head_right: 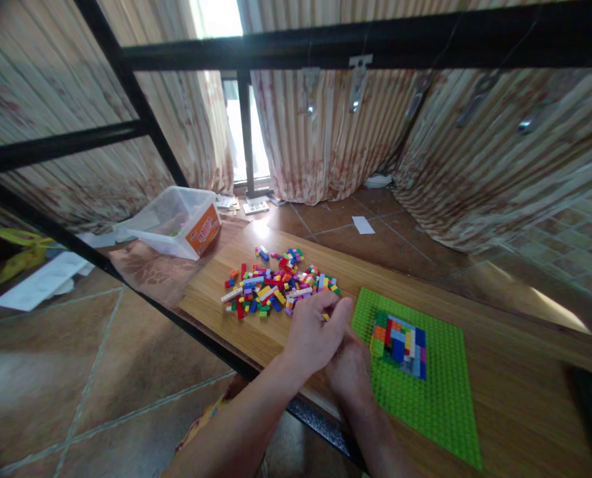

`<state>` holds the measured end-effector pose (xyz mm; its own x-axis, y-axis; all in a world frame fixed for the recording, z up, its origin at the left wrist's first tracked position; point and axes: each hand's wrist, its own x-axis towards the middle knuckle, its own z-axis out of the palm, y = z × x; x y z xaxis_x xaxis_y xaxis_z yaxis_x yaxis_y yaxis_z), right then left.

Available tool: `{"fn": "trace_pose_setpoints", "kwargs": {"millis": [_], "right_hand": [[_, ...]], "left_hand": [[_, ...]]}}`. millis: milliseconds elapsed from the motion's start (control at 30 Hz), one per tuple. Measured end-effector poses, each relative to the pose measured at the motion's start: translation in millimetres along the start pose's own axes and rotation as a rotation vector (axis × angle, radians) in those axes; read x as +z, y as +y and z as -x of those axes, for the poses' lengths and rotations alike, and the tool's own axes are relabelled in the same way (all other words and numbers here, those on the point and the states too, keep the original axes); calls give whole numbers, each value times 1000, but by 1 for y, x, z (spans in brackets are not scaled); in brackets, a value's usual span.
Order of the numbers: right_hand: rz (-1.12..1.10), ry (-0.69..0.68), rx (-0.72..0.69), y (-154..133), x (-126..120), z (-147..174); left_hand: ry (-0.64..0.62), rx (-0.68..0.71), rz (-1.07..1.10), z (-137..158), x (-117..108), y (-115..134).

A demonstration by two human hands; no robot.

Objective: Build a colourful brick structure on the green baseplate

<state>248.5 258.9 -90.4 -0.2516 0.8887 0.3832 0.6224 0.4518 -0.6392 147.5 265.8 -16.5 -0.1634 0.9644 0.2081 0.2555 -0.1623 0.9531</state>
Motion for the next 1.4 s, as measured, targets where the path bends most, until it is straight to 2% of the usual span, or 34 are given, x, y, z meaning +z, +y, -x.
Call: {"fn": "trace_pose_setpoints", "kwargs": {"millis": [200, 500, 867, 1167, 1400], "right_hand": [[-6, -2, 17, -4, -1, -2], [0, -28, 36, -1, 1, 1], [42, -39, 6, -1, 2, 2], [-54, 20, 6, -10, 2, -3], [-103, 6, 40, -13, 1, -5]], "left_hand": [[54, -42, 61, -6, -5, -4], [0, -48, 50, 0, -1, 0], [-1, -40, 46, -1, 0, 0], [-7, -6, 54, -4, -2, -3], [-17, -13, 68, -6, -2, -4]]}}
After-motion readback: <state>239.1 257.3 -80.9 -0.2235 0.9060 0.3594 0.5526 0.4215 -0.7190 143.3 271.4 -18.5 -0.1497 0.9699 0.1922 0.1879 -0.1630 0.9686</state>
